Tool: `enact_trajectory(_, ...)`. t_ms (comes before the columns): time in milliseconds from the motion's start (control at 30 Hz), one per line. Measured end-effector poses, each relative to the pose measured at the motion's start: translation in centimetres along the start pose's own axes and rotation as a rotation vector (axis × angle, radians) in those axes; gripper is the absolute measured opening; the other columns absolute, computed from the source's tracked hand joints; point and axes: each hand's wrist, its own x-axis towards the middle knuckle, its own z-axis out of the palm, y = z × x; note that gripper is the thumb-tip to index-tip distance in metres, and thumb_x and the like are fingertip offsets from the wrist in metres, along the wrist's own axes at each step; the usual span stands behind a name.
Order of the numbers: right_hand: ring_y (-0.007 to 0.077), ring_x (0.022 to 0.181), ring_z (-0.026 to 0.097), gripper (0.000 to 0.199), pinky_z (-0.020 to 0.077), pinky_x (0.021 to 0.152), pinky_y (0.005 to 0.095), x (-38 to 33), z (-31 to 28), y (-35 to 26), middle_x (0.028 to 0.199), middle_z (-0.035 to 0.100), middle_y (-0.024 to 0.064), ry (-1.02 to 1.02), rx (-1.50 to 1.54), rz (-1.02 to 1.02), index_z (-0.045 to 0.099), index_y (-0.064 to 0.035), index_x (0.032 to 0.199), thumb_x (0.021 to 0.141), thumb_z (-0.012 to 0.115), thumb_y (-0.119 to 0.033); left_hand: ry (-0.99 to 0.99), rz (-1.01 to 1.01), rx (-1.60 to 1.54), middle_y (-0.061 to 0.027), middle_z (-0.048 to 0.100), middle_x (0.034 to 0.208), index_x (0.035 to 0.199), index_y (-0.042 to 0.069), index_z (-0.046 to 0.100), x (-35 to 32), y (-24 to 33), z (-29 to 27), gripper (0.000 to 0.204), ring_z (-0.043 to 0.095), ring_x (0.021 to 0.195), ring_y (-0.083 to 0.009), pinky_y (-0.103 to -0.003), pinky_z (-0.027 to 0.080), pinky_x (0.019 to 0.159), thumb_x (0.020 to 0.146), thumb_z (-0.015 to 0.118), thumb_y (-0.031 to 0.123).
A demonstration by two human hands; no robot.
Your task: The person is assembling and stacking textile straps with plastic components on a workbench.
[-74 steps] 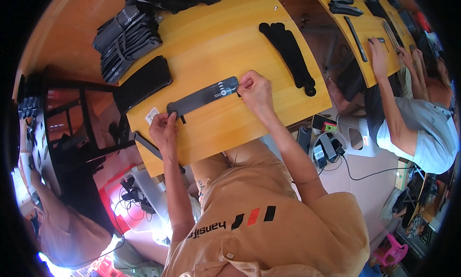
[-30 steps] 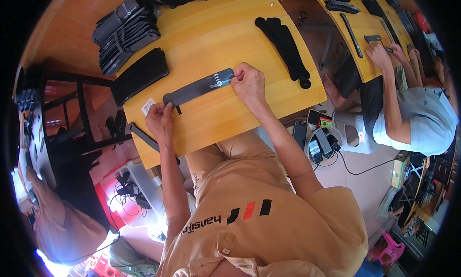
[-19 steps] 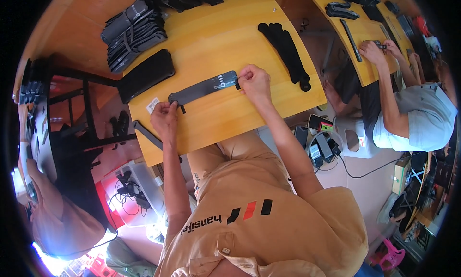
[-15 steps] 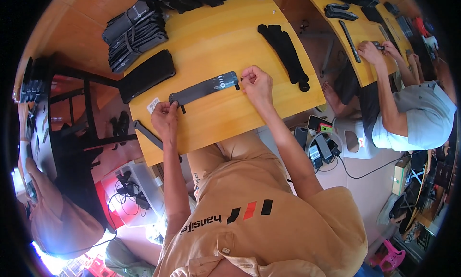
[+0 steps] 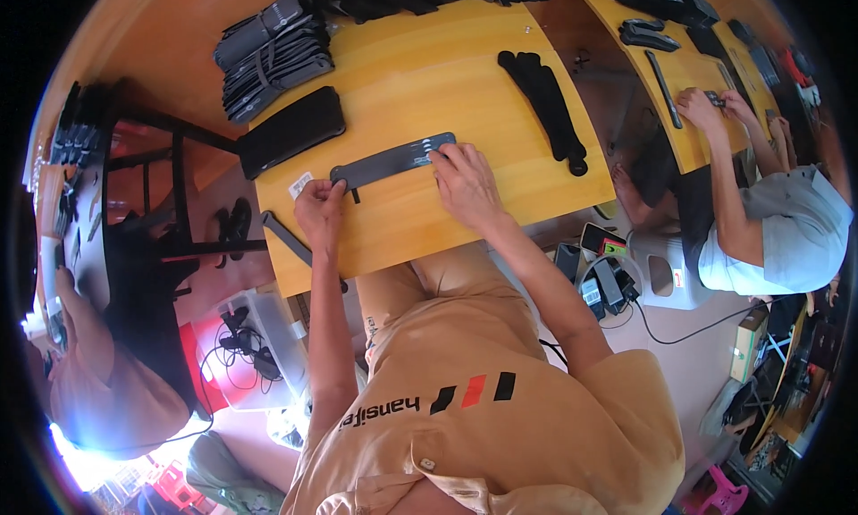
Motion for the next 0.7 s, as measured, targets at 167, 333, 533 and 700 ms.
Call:
enact_trajectory(167, 0.0288, 0.095, 0.05, 0.029, 0.0421, 0.081, 0.0374, -0.3, 0.0, 0.1, 0.1, 0.054, 0.0112, -0.027, -0.029, -0.007, 0.06, 0.0, 0.102, 0.073, 0.06, -0.002, -0.156, -0.162, -0.124, -0.0078, 0.06, 0.06, 0.075, -0.001, 0.061, 0.8, 0.1, -1.0, 0.019, 0.056, 0.049, -0.0142, -0.027, 0.045, 0.052, 0.073, 0.071, 0.015)
enact_trajectory(333, 0.028, 0.094, 0.05, 0.03, 0.0414, 0.08, 0.0374, -0.5, 0.0, 0.2, 0.099, 0.054, 0.0105, -0.022, -0.051, -0.021, 0.06, -0.0002, 0.102, 0.073, 0.06, -0.002, -0.139, -0.057, 0.044, -0.0087, 0.061, 0.06, 0.074, 0.0, 0.06, 0.7, 0.3, -1.1, 0.018, 0.059, 0.051, -0.0175, -0.03, 0.046, 0.053, 0.074, 0.07, 0.015)
enact_trajectory(533, 0.0256, 0.092, 0.049, 0.029, 0.0405, 0.078, 0.0368, -0.5, 0.4, 0.5, 0.095, 0.052, 0.0085, 0.014, -0.057, -0.057, 0.06, 0.0017, 0.1, 0.071, 0.06, -0.003, 0.143, 0.142, 0.251, -0.0112, 0.063, 0.066, 0.08, -0.001, 0.062, -0.4, 1.4, -2.1, 0.019, 0.062, 0.062, -0.0272, -0.035, 0.046, 0.059, 0.076, 0.067, 0.018)
enact_trajectory(700, 0.0289, 0.099, 0.049, 0.033, 0.0408, 0.085, 0.039, -0.5, 0.2, 0.3, 0.106, 0.052, 0.0114, 0.031, -0.015, 0.006, 0.057, -0.0008, 0.107, 0.074, 0.061, -0.003, -0.063, 0.473, 0.251, -0.0184, 0.054, 0.114, 0.116, -0.001, 0.051, -2.5, 2.1, 0.4, 0.042, 0.052, 0.105, -0.0306, -0.037, 0.041, 0.088, 0.082, 0.06, 0.023)
